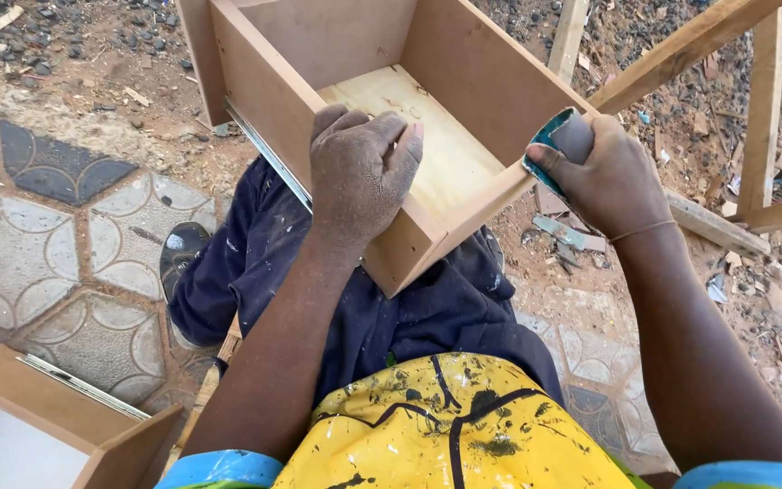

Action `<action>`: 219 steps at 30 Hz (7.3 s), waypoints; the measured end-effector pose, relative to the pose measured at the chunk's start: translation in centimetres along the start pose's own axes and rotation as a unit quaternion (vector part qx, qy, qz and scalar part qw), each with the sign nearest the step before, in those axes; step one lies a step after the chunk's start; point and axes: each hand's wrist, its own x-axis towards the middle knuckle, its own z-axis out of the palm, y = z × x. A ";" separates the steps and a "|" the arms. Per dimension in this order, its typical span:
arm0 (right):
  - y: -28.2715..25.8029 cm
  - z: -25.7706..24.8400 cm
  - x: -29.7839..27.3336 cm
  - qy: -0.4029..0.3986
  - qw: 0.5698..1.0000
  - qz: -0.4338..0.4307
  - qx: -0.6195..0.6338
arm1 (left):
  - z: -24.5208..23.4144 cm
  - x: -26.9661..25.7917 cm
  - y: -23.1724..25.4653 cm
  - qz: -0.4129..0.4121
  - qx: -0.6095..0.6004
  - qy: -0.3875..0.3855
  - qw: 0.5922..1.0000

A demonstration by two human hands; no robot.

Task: Sanding the interior and edges of a wooden drawer box using sandpaper to smooth the surface.

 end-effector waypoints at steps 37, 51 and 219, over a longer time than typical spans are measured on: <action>-11.6 -1.7 -7.4 -0.103 0.992 0.073 0.010 | -0.1 -2.0 1.0 0.060 0.064 0.014 0.996; -12.1 -2.5 -7.5 -0.118 0.986 0.120 -0.013 | 0.0 -1.8 1.0 0.068 0.059 0.033 0.995; -9.4 3.6 2.5 -0.260 0.940 -0.218 0.044 | -4.2 -0.2 -5.4 0.095 0.145 -0.197 0.965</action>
